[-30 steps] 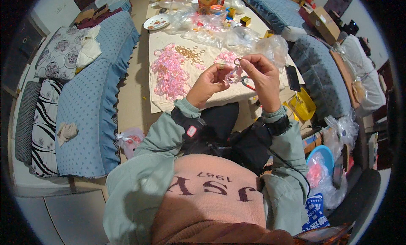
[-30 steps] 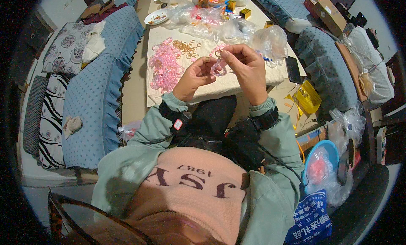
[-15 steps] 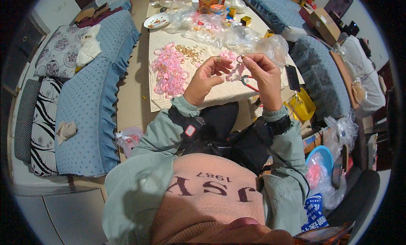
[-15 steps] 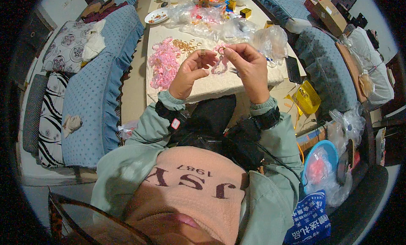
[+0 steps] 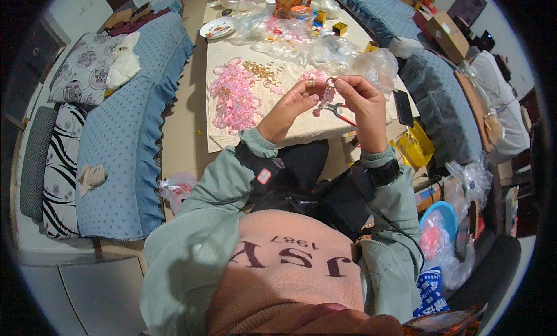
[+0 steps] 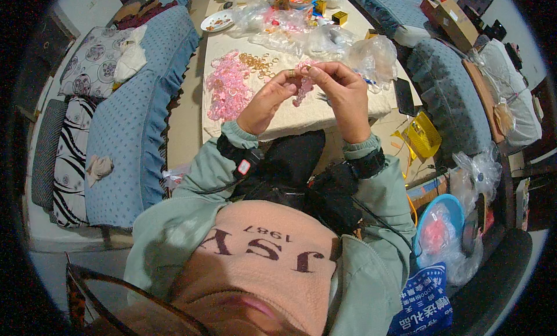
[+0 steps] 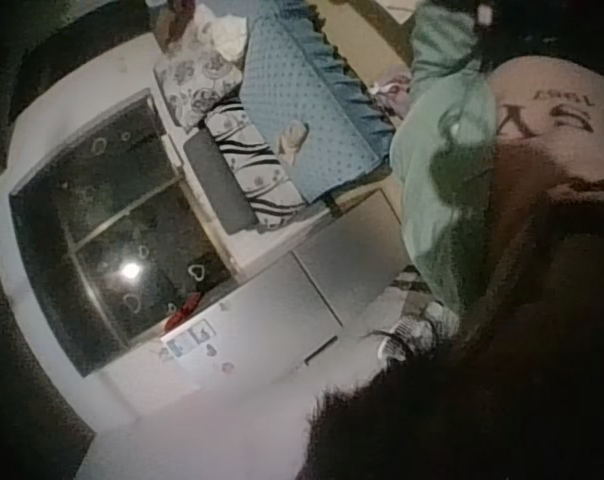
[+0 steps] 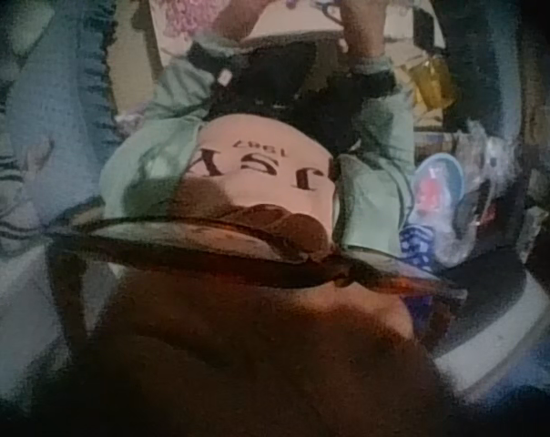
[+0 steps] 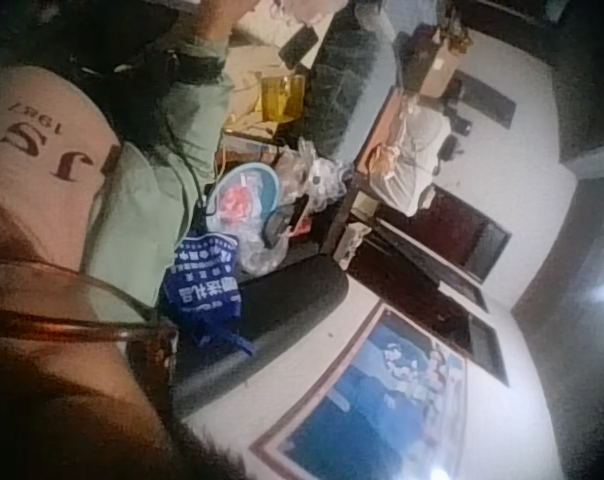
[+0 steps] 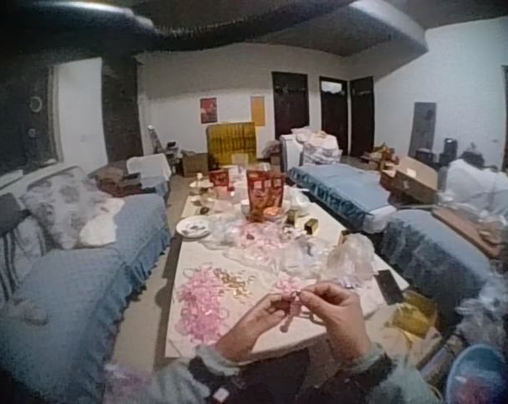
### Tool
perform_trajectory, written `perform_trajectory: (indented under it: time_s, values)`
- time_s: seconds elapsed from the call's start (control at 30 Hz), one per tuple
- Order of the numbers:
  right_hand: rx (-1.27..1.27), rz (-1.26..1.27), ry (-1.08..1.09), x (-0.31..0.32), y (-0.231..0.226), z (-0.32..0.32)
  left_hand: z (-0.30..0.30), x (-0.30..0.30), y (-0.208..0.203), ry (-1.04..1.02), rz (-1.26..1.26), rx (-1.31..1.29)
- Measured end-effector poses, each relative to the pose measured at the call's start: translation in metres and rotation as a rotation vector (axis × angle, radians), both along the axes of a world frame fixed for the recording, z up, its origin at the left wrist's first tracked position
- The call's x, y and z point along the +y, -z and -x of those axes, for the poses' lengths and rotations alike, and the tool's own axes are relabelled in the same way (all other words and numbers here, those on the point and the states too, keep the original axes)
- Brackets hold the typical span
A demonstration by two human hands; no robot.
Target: The person assembles beaded keychains by threading pink beads onto a string and securing them with a metal clasp using pliers. They repeat the process for multiple keychains, placing finished items on the table.
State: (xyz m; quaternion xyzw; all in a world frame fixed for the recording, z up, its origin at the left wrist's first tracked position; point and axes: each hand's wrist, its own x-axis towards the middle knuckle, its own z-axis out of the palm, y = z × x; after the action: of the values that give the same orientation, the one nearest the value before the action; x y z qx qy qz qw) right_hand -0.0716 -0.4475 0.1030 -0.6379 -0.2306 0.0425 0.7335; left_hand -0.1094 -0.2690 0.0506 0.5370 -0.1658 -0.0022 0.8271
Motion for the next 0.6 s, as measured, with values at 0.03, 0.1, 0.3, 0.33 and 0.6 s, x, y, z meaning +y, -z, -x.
perform_trajectory:
  time_s: [0.03,0.1,0.3,0.33,0.6]
  values:
    - [0.016,-0.009,-0.017,0.000,0.000,0.000,0.000,-0.001,0.001,0.028,0.022,-0.001]
    - [0.017,-0.017,-0.015,0.001,0.001,0.000,-0.001,-0.004,0.004,0.061,0.031,0.018]
    - [-0.043,-0.005,-0.002,-0.001,0.007,-0.006,-0.001,-0.004,0.014,0.052,0.023,0.010]
    - [-0.040,-0.005,0.001,-0.001,0.008,-0.006,-0.001,-0.005,0.015,0.037,0.030,0.014]
    - [-0.041,0.013,0.007,-0.003,0.010,-0.008,-0.004,-0.005,0.019,-0.062,-0.009,0.066]
